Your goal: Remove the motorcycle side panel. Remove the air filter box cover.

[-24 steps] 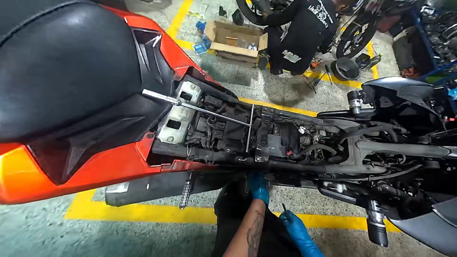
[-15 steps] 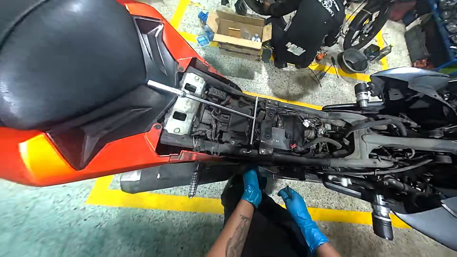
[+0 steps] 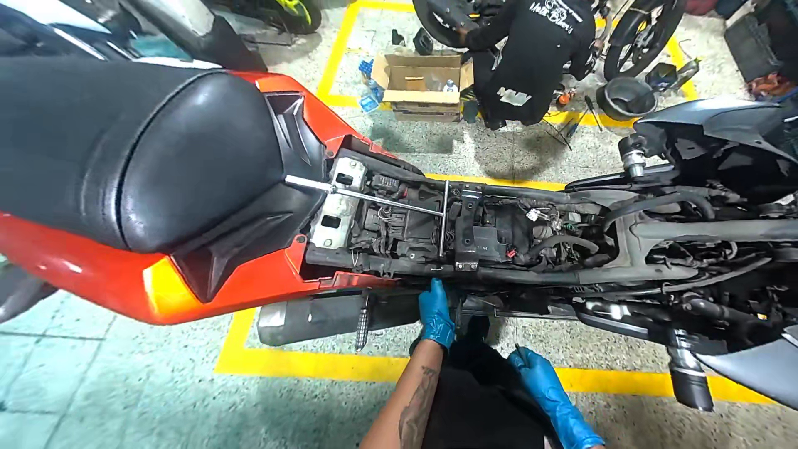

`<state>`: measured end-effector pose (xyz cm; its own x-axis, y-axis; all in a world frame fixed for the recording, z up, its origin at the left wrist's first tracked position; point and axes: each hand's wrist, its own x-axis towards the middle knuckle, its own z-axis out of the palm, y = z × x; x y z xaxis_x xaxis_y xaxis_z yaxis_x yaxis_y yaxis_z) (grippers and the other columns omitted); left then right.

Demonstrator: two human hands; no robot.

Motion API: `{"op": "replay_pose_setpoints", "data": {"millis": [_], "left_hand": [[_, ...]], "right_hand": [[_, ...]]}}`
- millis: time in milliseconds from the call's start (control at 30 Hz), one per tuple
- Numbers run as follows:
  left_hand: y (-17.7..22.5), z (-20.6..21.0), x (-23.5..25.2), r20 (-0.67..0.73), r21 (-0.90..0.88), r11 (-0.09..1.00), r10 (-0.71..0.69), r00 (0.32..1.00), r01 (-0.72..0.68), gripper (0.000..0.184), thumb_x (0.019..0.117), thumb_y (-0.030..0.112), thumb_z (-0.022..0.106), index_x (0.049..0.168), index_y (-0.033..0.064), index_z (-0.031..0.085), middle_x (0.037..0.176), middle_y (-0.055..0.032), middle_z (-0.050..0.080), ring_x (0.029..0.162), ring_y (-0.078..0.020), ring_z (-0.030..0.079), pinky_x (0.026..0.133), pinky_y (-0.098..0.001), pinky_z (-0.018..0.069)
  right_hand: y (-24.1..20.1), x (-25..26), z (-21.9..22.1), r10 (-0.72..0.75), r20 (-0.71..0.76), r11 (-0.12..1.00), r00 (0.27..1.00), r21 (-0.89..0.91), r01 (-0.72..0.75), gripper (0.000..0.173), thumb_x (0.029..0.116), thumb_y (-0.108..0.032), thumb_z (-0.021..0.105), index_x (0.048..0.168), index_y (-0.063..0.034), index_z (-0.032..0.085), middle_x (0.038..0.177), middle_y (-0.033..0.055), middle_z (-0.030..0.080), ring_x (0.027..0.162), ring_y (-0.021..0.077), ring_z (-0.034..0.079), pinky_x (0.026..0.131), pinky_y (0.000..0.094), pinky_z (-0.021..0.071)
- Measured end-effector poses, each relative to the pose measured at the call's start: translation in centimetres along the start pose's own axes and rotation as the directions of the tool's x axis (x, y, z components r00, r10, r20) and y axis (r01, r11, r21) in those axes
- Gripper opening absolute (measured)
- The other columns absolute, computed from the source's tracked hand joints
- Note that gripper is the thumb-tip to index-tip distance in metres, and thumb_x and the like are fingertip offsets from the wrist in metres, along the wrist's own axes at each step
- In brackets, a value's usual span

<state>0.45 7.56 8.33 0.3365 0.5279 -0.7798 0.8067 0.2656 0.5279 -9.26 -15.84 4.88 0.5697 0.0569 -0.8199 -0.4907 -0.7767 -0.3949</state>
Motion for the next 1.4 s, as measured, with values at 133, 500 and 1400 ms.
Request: {"op": "replay_pose_setpoints", "data": {"millis": [133, 500, 1400], "left_hand": [[0.2, -1.2, -0.5, 0.104, -0.206, 0.970, -0.111, 0.988, 0.131, 0.034, 0.1105, 0.036, 0.038, 0.098, 0.0058, 0.050, 0.072, -0.0026, 0.038, 0.055, -0.0152, 0.037, 0.050, -0.0313, 0.0355], [-2.2, -6.7, -1.2, 0.344, -0.069, 0.996, 0.084, 0.935, -0.064, 0.033, 0.1037, 0.012, 0.044, 0.071, 0.0120, 0.045, 0.050, 0.0040, 0.035, 0.039, -0.0086, 0.033, 0.040, -0.0236, 0.0355], [-11.6, 0.8, 7.3, 0.200, -0.419, 0.841, 0.452, 0.870, -0.341, 0.010, 0.0975, 0.012, 0.067, 0.099, 0.0025, 0.067, 0.063, -0.0029, 0.059, 0.045, -0.0088, 0.047, 0.042, -0.0239, 0.0423]], "right_hand": [[3.2, -0.8, 0.9, 0.022, -0.024, 0.998, 0.999, 0.066, -0.021, 0.035, 0.1039, -0.038, 0.052, 0.112, -0.0111, 0.072, 0.099, 0.0126, 0.072, 0.096, 0.0290, 0.069, 0.088, 0.0546, 0.0517], [10.6, -8.1, 7.2, 0.219, -0.230, 0.925, 0.948, 0.357, -0.127, 0.028, 0.1028, -0.030, 0.056, 0.110, -0.0104, 0.074, 0.093, 0.0115, 0.071, 0.086, 0.0263, 0.066, 0.081, 0.0515, 0.0516], [-3.8, 10.4, 3.0, -0.379, -0.567, 0.850, 0.731, 0.098, 0.517, 0.048, 0.1006, -0.033, 0.066, 0.147, -0.0279, 0.057, 0.131, 0.0036, 0.070, 0.117, 0.0209, 0.068, 0.102, 0.0546, 0.0522]]}}
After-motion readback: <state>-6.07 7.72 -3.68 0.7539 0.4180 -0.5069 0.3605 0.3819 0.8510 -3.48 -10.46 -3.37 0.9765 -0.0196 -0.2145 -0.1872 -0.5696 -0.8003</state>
